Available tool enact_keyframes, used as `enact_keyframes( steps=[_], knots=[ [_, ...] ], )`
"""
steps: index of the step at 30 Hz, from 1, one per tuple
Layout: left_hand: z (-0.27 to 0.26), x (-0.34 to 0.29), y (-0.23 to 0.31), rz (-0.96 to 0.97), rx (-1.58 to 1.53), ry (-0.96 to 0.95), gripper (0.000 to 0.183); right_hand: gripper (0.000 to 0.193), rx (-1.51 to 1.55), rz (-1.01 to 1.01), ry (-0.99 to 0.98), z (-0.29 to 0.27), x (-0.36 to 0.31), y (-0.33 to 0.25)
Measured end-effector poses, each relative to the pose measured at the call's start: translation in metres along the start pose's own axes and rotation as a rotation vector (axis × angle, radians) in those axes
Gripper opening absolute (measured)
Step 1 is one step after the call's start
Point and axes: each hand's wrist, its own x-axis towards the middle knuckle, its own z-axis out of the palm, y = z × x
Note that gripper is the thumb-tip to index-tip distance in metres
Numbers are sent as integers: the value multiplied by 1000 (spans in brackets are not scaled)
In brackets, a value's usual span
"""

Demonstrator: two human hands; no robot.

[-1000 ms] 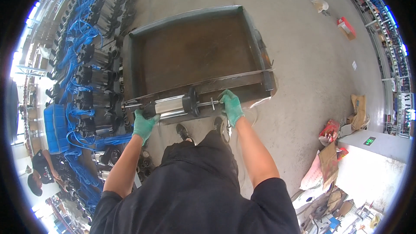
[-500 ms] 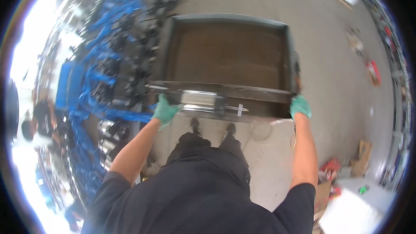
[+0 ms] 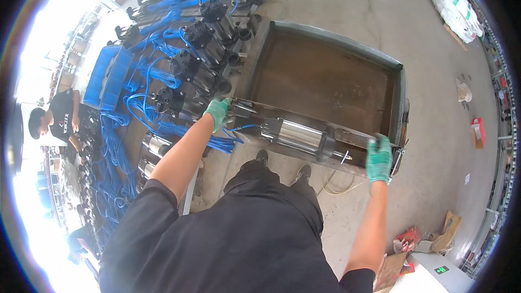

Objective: The person tests submersible pumps by securing each pump into a test fixture, submerging it into a water tank, and transporting the pumps between assembly tables.

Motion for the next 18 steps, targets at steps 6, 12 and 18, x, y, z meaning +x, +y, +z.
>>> enact_keyframes(
  steps=[6, 12, 18],
  knots=[
    [-4, 7, 6, -71, 8, -106, 23, 24, 29, -14, -31, 64, -15, -150],
    [-7, 19, -13, 28, -11, -128, 25, 17, -134, -1, -20, 80, -14, -160],
    [-10, -10, -44, 610, 359, 9, 11, 16, -129, 21, -14, 80, -14, -161]
  ],
)
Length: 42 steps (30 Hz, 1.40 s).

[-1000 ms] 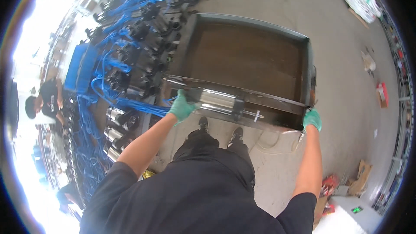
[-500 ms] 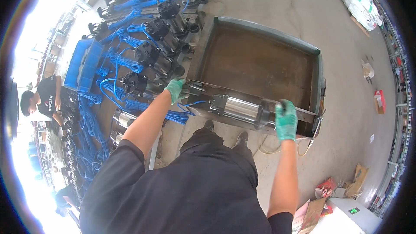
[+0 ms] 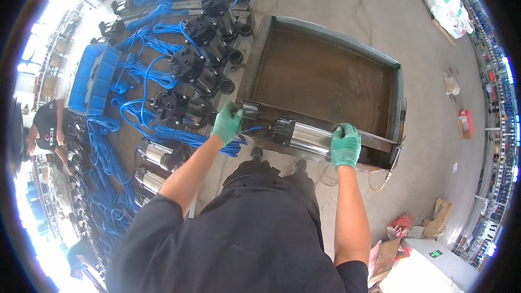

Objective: The person tests submersible pumps by securing each pump into a test fixture, submerging it into a water tank, and transporting the pumps between assembly tables.

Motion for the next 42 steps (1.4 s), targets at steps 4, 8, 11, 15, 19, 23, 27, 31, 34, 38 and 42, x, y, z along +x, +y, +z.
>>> enact_keyframes(
  steps=[4, 8, 11, 15, 19, 23, 27, 31, 34, 38, 42],
  knots=[
    [-27, -32, 19, 311, -107, -26, 4, 15, 4, -7, 23, -2, -1, 2],
    [-42, -38, 24, -125, -425, -299, 7, 15, 34, -4, 15, 1, -1, 4],
    [-36, -35, 23, -124, -436, -398, 5, 15, 43, 12, -10, 0, 1, 2],
    [-31, -32, 26, -119, -442, -438, 5, 16, 43, 33, -8, 0, -1, 3],
    [-32, -31, 25, -129, -485, -502, 6, 17, 43, 39, -21, -2, -2, 3],
    [-22, -25, 38, -361, -607, -418, 16, 18, 22, 38, -15, -2, -1, 1],
    [-14, 7, 9, -682, -622, -544, 23, 19, 24, 35, -20, -1, 1, 2],
    [-7, 8, 12, -703, -703, -585, 29, 19, 22, 39, -15, 1, -1, 7],
    [-18, 3, 3, -469, -703, -676, 35, 19, 26, 66, -35, -2, -1, -1],
    [-18, 12, 4, -109, -139, -722, 43, 18, 20, 61, -38, -3, -1, 0],
    [-10, 11, 4, 58, 284, -612, 48, 18, 25, 74, -48, -3, -1, 1]
  ],
)
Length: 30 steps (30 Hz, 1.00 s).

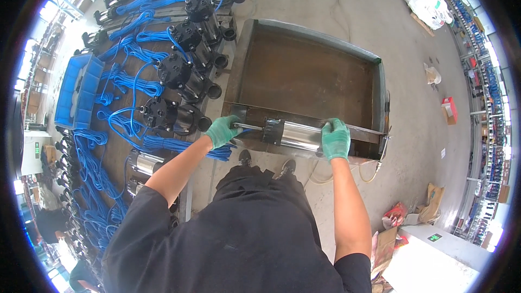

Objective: The person tests submersible pumps by securing each pump into a test fixture, submerging it into a water tank, and transporting the pumps between assembly tables.

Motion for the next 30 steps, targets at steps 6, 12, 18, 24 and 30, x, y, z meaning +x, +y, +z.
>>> enact_keyframes(
  steps=[6, 12, 18, 24, 30],
  knots=[
    [16, -4, -24, 97, -760, -42, 50, 19, 8, -35, 17, 5, 2, 2],
    [0, -17, 20, 55, -190, -7, 45, 19, -16, -28, 9, 4, 3, 8],
    [-5, -13, -4, -81, -1012, -249, 47, 18, -17, -34, 5, 4, 3, 7],
    [-11, 0, -3, 81, -2, -113, 33, 18, -9, -43, 9, 2, 2, 2],
    [-7, -14, 26, -85, -275, -5, 34, 17, -44, -68, 11, 3, 1, 6]
  ],
)
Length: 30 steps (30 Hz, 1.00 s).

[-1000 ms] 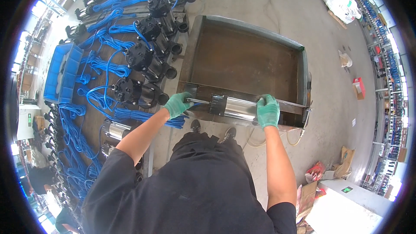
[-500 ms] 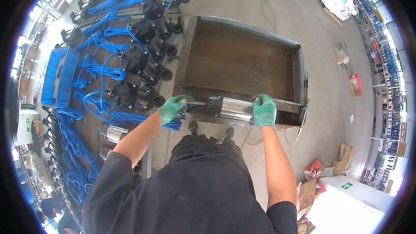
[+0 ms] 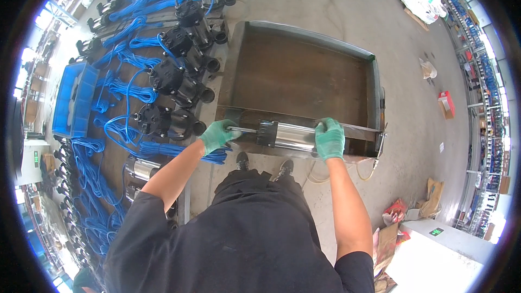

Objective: The person tests submersible pumps by securing each pump into a test fixture, submerging it into a water tank, and transporting the pumps between assembly tables.

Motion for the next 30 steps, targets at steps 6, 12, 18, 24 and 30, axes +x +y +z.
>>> enact_keyframes(
  steps=[6, 12, 18, 24, 30],
  knots=[
    [2, 2, -30, 108, -372, -107, 37, 18, 12, 7, -12, -4, -1, -8],
    [-1, 6, -23, 304, 751, 234, 40, 18, 19, 9, -10, -1, -1, -1],
    [-14, 17, 13, -466, -233, -110, 54, 18, 28, 24, -4, -1, -2, -2],
    [-8, 14, -21, 46, -445, -152, 33, 16, 24, 4, 1, -5, -3, -10],
    [-6, 15, -19, 375, 283, 42, 38, 17, 22, 13, -3, -5, -2, -7]
  ],
)
